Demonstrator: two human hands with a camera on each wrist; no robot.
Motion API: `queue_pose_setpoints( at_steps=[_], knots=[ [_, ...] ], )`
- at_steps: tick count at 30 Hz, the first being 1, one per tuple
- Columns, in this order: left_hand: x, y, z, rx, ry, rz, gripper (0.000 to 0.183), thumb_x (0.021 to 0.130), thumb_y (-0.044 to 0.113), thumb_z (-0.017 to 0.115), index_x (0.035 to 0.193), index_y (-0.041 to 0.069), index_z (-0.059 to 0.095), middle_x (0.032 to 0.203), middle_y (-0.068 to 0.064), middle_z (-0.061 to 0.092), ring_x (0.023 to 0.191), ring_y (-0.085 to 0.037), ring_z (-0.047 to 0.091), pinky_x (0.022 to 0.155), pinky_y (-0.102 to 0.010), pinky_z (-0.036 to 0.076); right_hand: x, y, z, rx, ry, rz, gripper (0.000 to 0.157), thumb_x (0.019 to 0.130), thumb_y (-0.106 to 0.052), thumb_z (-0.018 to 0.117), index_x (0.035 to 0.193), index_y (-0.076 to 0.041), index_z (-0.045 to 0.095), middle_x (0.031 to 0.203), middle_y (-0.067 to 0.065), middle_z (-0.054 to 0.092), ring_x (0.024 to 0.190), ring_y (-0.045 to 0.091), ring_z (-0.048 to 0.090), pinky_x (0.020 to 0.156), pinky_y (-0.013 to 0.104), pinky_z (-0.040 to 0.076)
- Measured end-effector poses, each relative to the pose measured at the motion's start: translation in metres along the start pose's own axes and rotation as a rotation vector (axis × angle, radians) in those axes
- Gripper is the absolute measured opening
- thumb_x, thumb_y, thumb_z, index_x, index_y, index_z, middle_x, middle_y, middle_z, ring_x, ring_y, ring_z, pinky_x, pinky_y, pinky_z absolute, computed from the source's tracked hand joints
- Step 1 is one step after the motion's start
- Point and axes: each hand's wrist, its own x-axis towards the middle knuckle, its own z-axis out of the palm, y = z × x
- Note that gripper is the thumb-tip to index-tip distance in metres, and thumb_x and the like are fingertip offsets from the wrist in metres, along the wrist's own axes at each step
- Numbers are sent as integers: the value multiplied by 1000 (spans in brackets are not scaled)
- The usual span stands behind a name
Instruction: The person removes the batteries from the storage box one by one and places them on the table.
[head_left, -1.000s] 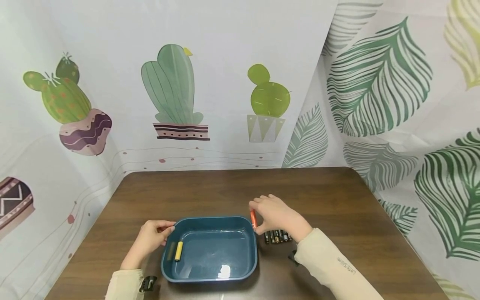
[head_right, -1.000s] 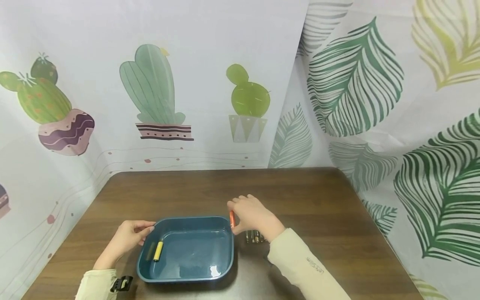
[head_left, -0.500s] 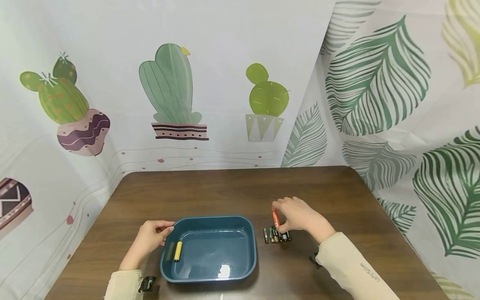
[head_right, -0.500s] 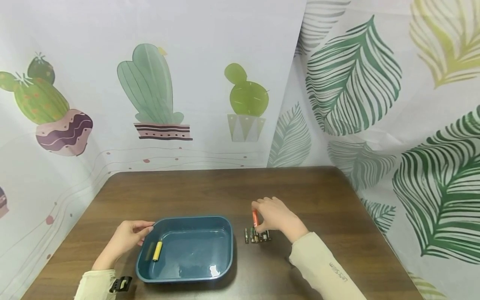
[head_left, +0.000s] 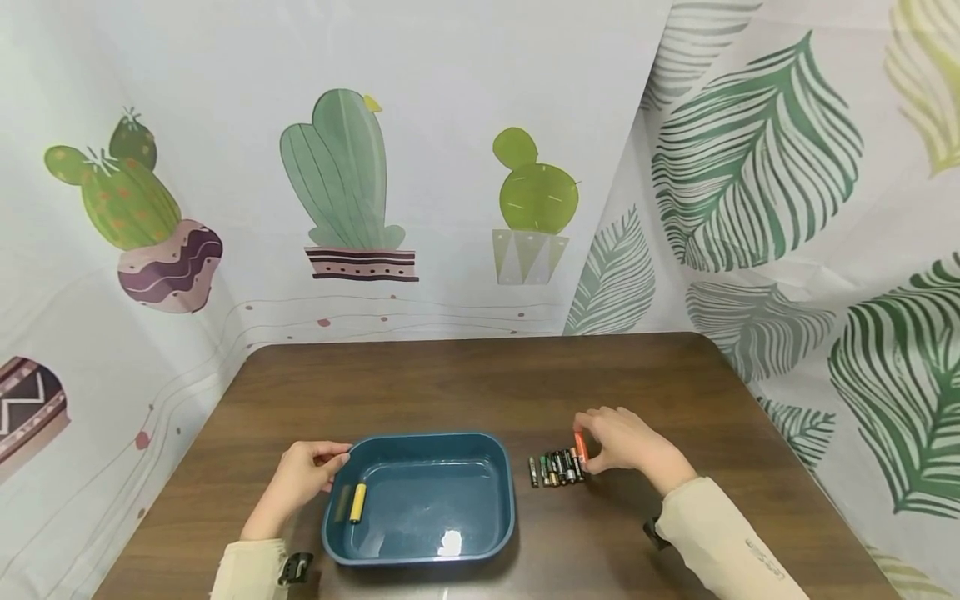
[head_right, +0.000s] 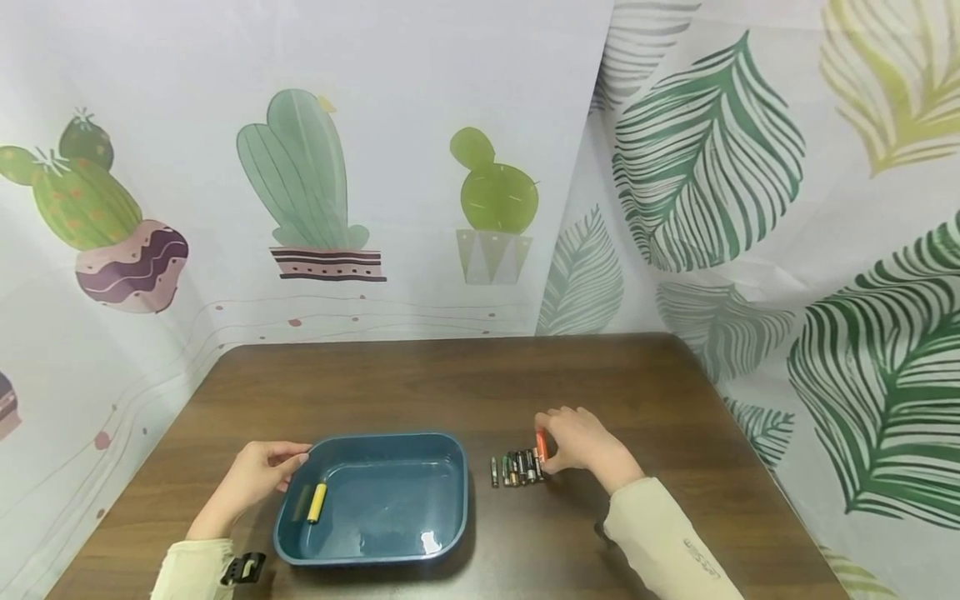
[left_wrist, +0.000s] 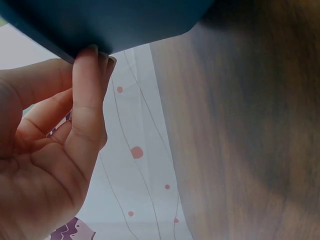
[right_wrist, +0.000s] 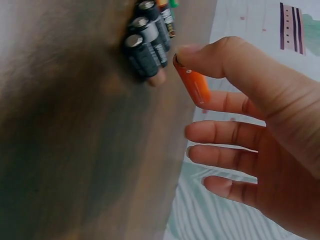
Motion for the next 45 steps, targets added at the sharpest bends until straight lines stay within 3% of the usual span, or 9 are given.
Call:
queue_pose_setpoints(
  at_steps=[9,22,38,45],
  knots=[
    [0,1,0,16,2,-3,18,80,7,63,96,1,67,66,-5,59,47,-15,54,46,-27,49,-5,5,12,41,-54,34,41,58,-32,77,89,-16,55,72,-7,47,65,12,41,59,32,36],
    [0,-1,1,-6,7,-12,18,80,6,63,96,0,67,66,-6,60,49,-15,54,46,-25,49,-7,10,22,81,-55,31,38,58,-30,77,87,-16,55,71,-8,47,63,11,39,56,28,33],
    [1,-1,1,8,12,-14,17,80,5,63,96,1,67,67,-6,60,48,-15,54,47,-29,50,-8,11,24,103,-73,46,42,59,-31,76,93,-18,56,74,-8,49,65,11,40,58,30,34],
    [1,-1,2,-1,9,-24,17,80,5,62,96,1,67,66,-6,60,48,-15,54,47,-28,50,-7,8,15,97,-90,50,45,60,-32,76,97,-17,56,73,-5,49,66,12,40,58,31,35]
  ],
)
